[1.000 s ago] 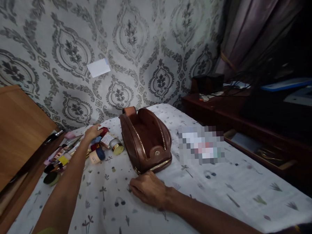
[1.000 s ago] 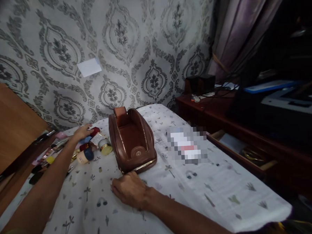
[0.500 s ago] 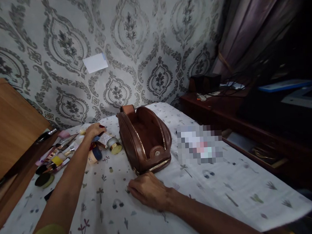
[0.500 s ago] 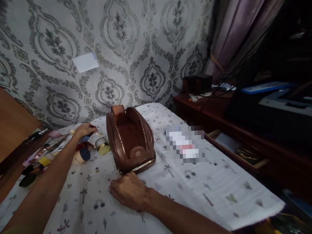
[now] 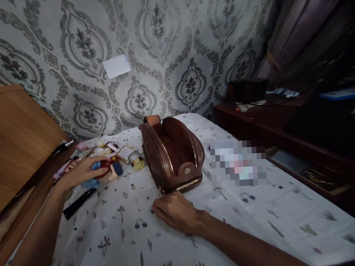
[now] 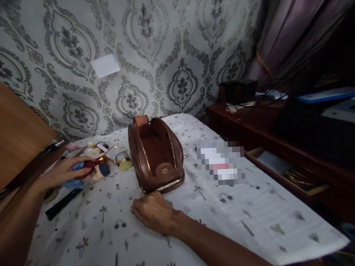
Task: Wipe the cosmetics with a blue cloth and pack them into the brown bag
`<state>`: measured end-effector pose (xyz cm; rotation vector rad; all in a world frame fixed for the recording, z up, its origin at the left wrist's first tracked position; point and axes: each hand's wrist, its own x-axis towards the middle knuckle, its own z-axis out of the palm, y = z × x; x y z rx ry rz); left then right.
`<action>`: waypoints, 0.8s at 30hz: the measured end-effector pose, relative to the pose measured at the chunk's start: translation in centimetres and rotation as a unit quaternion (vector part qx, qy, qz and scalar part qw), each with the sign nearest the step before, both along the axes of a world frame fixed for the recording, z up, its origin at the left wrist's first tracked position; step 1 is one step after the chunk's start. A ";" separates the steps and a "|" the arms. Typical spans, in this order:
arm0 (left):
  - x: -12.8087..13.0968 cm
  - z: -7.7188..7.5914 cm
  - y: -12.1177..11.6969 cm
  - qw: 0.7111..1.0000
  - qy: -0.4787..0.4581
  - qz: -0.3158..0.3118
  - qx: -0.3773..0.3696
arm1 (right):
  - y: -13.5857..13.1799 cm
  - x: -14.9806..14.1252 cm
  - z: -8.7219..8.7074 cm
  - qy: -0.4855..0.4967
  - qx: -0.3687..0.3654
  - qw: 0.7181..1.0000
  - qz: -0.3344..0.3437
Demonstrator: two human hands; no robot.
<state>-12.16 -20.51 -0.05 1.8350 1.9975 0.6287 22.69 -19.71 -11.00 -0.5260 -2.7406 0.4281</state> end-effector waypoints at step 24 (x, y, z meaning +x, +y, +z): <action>6.2 -8.1 1.0 0.972 0.206 0.064 0.091 | 0.1 -0.5 -0.9 0.006 0.003 1.000 -0.016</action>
